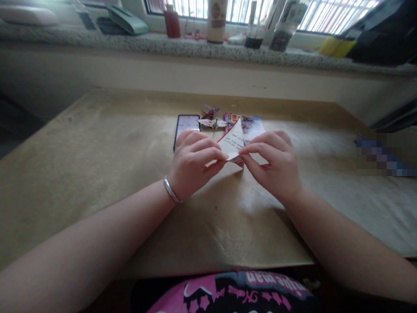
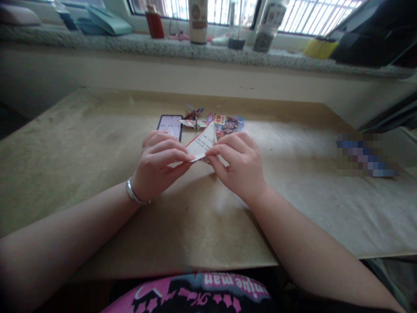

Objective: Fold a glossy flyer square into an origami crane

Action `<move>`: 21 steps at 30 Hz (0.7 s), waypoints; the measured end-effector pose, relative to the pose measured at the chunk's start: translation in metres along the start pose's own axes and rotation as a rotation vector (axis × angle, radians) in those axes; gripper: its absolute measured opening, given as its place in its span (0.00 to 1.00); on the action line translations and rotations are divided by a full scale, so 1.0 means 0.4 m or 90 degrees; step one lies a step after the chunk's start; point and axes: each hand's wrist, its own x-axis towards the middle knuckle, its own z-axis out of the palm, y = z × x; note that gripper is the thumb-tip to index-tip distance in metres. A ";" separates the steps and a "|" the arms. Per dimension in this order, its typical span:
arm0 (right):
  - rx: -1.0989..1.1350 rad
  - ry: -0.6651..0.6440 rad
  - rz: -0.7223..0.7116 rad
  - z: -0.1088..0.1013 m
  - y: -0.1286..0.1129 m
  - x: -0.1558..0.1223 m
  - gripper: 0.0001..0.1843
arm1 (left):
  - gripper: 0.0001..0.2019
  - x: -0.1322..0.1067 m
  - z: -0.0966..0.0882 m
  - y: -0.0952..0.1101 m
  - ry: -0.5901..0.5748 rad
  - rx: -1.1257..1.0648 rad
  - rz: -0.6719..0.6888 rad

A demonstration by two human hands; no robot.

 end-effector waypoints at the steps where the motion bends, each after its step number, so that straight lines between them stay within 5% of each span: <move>1: 0.004 0.003 0.002 0.000 0.001 -0.001 0.02 | 0.07 0.000 0.000 0.000 -0.002 0.001 0.000; 12: 0.008 -0.024 0.008 -0.008 -0.007 0.007 0.03 | 0.06 -0.006 0.006 -0.006 0.012 -0.001 -0.026; 21: 0.080 -0.009 0.098 -0.004 -0.004 0.000 0.07 | 0.06 -0.007 0.004 -0.007 0.003 -0.011 -0.017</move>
